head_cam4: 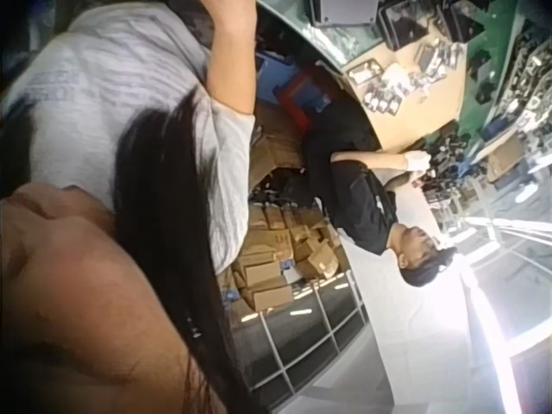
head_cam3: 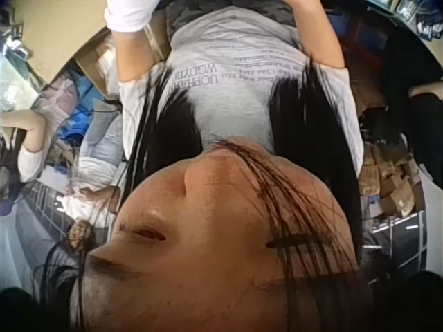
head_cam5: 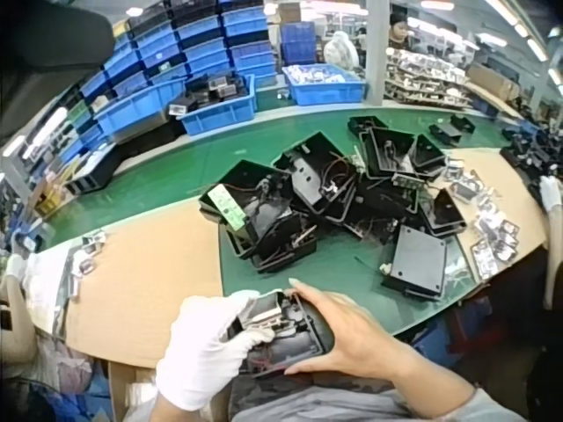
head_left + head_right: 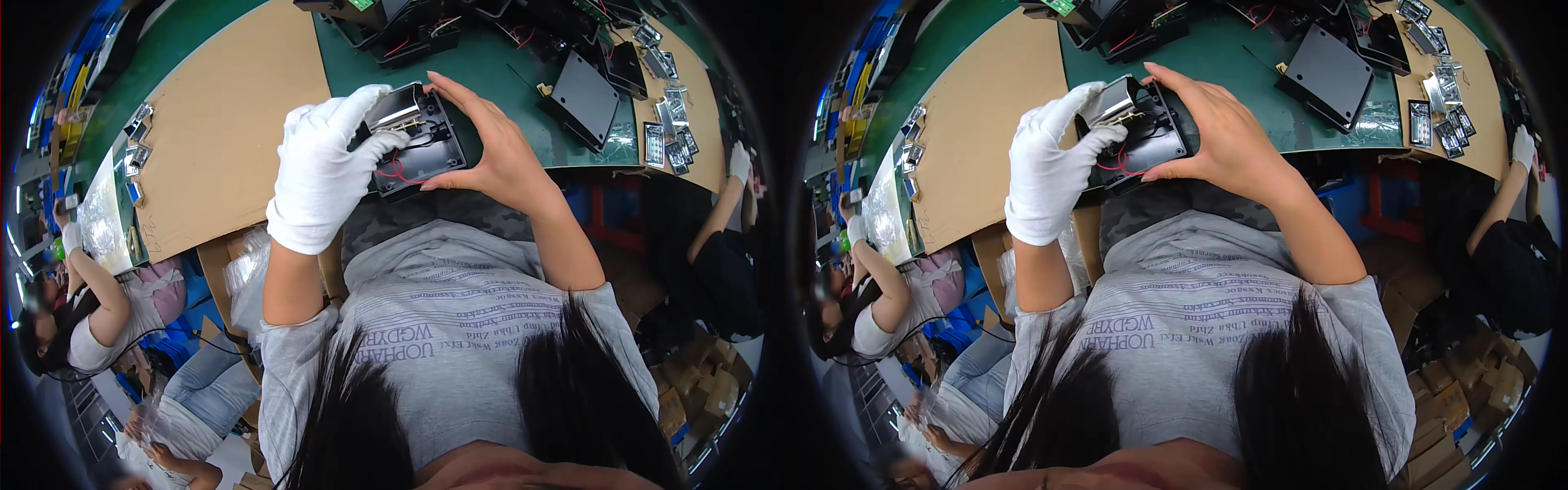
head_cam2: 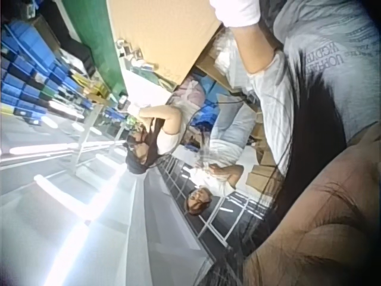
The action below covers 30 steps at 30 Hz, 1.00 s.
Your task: Assembling electronic components and circuit boards into black plastic housings at a factory workbench.
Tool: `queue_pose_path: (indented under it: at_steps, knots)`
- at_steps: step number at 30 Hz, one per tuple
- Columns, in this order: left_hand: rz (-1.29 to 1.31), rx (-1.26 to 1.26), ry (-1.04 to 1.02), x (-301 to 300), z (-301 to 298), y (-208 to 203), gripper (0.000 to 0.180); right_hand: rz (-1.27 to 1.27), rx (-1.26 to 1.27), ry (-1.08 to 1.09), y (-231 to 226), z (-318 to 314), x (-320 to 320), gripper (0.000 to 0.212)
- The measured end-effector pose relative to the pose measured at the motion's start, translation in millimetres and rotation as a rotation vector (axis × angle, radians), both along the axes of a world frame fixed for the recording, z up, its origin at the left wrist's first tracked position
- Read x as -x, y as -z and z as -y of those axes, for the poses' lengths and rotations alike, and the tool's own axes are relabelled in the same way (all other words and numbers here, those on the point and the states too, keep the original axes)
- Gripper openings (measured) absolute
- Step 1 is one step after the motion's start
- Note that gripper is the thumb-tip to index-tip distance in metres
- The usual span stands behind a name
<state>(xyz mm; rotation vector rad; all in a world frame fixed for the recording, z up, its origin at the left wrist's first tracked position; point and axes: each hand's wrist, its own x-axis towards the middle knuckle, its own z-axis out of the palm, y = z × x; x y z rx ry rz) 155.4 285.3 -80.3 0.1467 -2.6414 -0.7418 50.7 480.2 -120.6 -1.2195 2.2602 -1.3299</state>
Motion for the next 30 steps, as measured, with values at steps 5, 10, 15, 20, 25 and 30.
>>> queue_pose_path:
  at_steps: [5, 10, 15, 20, 25, 30]
  knots:
    - [0.073, 0.152, 0.019, 5, -1, -8, 0.042, -0.035, 0.022, -0.001, 5, -1, 1, 0.111]
    - [0.234, 0.417, 0.050, 16, -9, -16, 0.039, -0.081, 0.023, 0.002, 9, -2, 2, 0.106]
    - [0.374, 0.626, 0.045, 23, -18, -14, 0.036, -0.092, 0.018, 0.006, 8, -1, 2, 0.105]
    - [0.343, 0.621, 0.072, 24, -14, -11, 0.035, -0.090, 0.018, 0.013, 8, -2, 1, 0.105]
    - [0.248, 0.547, 0.107, 23, -13, -8, 0.029, -0.091, 0.004, 0.019, 8, -3, 0, 0.104]
    - [0.190, 0.567, 0.089, 24, -15, -5, 0.026, -0.093, 0.005, 0.021, 8, -3, 0, 0.103]
